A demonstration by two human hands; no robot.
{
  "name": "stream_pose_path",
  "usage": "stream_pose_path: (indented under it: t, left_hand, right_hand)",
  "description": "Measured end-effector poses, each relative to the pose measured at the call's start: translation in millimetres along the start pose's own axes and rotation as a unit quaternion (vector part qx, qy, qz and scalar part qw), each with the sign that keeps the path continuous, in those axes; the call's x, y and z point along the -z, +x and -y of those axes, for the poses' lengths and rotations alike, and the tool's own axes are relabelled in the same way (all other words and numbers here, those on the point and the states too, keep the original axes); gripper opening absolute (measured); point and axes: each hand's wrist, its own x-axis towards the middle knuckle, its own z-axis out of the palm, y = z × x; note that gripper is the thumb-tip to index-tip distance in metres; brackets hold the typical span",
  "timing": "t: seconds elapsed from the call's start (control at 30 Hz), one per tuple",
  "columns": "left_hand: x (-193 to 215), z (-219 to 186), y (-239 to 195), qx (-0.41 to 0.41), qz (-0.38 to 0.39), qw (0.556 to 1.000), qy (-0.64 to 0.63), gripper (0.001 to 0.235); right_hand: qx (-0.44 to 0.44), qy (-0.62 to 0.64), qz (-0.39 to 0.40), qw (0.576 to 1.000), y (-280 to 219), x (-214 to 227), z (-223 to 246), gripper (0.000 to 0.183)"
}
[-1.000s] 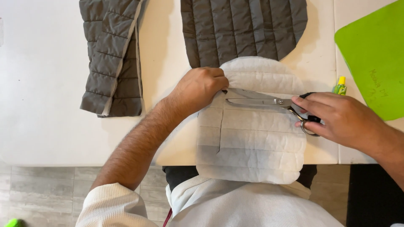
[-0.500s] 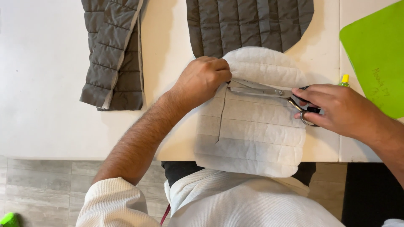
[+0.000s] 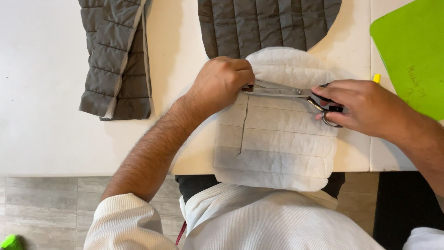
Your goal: Cutting and trimming quilted fabric pieces using scissors on a workshop table.
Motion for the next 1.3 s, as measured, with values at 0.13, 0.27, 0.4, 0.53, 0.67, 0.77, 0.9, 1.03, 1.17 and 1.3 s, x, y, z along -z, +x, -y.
stream_pose_path:
  t: [0.13,0.27,0.4,0.53,0.67,0.77,0.9,1.03,1.17,1.3]
  left_hand:
    - [-2.8,3.5,-0.2,0.001,0.008,1.000,0.007,0.020]
    - [-4.0,3.5,-2.5,0.019,0.027,0.999,0.011,0.021]
    - [-6.0,2.8,-3.7,0.037,0.032,0.999,0.019,0.023]
    - [-4.3,2.3,-2.6,0.041,0.031,0.999,0.014,0.021]
    - [-2.8,1.7,-2.3,0.043,0.026,0.999,0.000,0.021]
    - [-2.8,0.6,-1.7,0.043,0.026,0.999,0.001,0.021]
    - [-2.6,0.3,-1.7,0.038,0.017,0.999,0.004,0.022]
    - [-2.9,1.4,-3.0,0.039,0.018,0.999,0.003,0.023]
    - [3.1,1.5,-3.7,0.055,0.017,0.998,-0.018,0.020]
    - [6.9,1.8,-2.4,0.052,-0.006,0.998,-0.024,0.020]
  right_hand:
    - [0.018,0.015,0.006,1.000,6.8,-3.6,-2.3,0.059]
    - [0.032,-0.013,0.001,0.999,10.0,-7.8,-0.8,0.060]
    - [0.056,-0.032,-0.005,0.998,12.5,-9.8,3.5,0.060]
    - [0.063,-0.037,-0.005,0.997,11.9,-12.7,3.8,0.060]
    - [0.047,-0.040,-0.012,0.998,10.5,-14.7,5.2,0.057]
    - [0.047,-0.037,-0.010,0.998,10.3,-15.0,5.1,0.057]
    - [0.048,-0.043,-0.007,0.998,10.1,-16.1,3.9,0.058]
    - [0.049,-0.059,-0.006,0.997,7.0,-19.0,1.1,0.058]
    - [0.054,-0.055,-0.017,0.997,5.3,-20.8,-1.5,0.057]
    - [0.066,-0.049,-0.034,0.996,6.7,-19.6,0.0,0.054]
